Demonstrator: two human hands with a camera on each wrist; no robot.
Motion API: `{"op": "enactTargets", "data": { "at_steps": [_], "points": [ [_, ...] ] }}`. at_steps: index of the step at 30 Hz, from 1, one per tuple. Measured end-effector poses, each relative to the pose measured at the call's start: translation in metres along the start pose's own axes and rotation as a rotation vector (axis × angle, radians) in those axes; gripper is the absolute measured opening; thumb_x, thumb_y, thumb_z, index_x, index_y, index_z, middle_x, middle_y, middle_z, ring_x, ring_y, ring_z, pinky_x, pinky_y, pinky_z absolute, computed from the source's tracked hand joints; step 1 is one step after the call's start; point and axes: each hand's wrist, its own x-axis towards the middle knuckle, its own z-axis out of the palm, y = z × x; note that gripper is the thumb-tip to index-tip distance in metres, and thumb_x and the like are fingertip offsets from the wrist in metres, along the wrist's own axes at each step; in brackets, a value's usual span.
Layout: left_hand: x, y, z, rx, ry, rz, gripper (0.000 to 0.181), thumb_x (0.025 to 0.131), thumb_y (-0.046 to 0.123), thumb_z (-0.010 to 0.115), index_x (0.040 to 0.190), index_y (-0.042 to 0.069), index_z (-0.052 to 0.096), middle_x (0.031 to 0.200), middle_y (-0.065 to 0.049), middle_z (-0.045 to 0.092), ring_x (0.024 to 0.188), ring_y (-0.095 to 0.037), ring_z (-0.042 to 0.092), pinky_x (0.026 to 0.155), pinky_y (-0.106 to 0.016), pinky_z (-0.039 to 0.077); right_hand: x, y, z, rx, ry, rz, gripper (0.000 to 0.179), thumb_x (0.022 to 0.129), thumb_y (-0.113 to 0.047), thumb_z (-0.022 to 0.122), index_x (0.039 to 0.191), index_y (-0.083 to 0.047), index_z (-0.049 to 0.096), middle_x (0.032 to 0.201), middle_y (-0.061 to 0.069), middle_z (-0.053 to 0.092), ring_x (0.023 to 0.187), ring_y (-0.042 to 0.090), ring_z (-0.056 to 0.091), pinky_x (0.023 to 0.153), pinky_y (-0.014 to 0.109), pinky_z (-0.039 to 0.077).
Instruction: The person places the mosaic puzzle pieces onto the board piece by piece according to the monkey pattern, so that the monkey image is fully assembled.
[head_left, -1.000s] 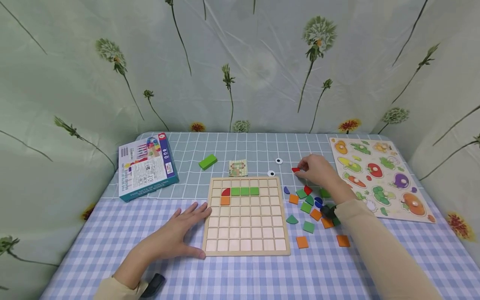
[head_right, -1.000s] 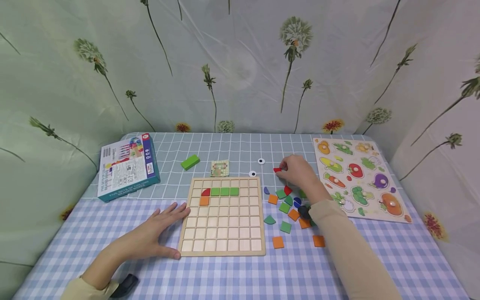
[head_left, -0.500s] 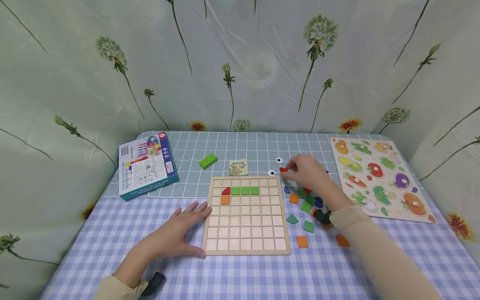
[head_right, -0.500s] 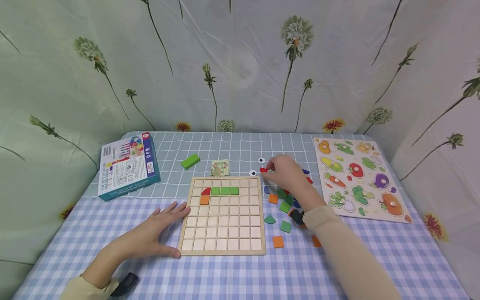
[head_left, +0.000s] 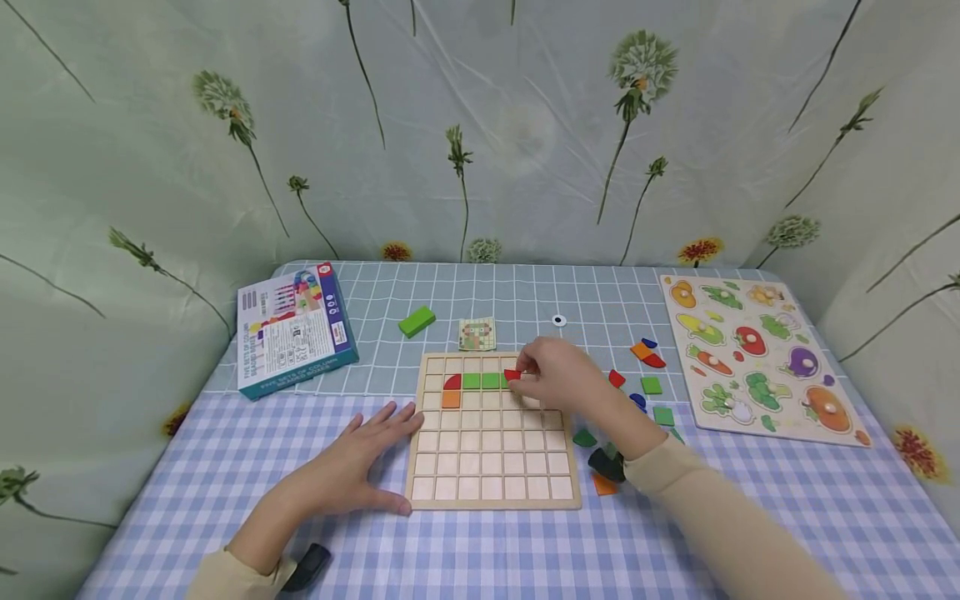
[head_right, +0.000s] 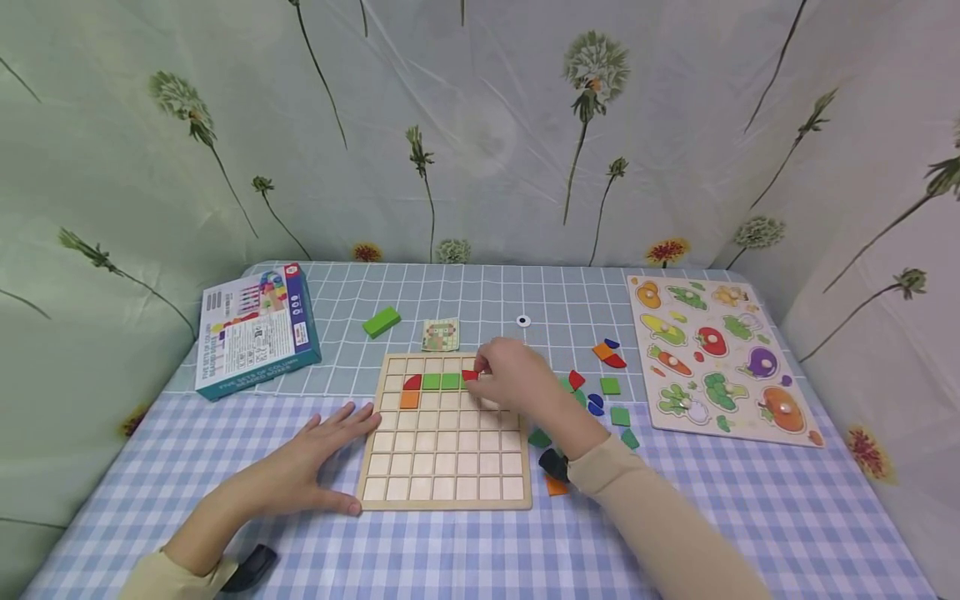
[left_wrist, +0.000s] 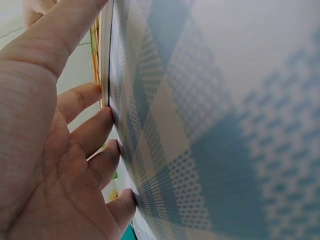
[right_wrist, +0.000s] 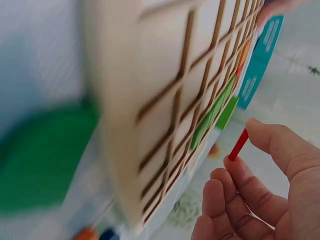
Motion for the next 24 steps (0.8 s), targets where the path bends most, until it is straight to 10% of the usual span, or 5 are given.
{"op": "enactTargets", "data": {
  "at_steps": [24],
  "points": [
    [0.001, 0.000, -0.002, -0.001, -0.003, -0.010, 0.116, 0.074, 0.070, 0.087, 0.169, 0.025, 0.037, 0.179, -0.002, 0.028, 0.168, -0.041, 0.015, 0.126, -0.081, 0.010, 0.014, -0.067, 0.052, -0.125, -0.109, -0.117, 0.025, 0.092, -0.033, 0.085, 0.086, -0.012, 0.073, 0.075, -0.006, 0.056, 0.068, 0.009, 0.050, 0.058, 0.023, 0.041]
  ]
}}
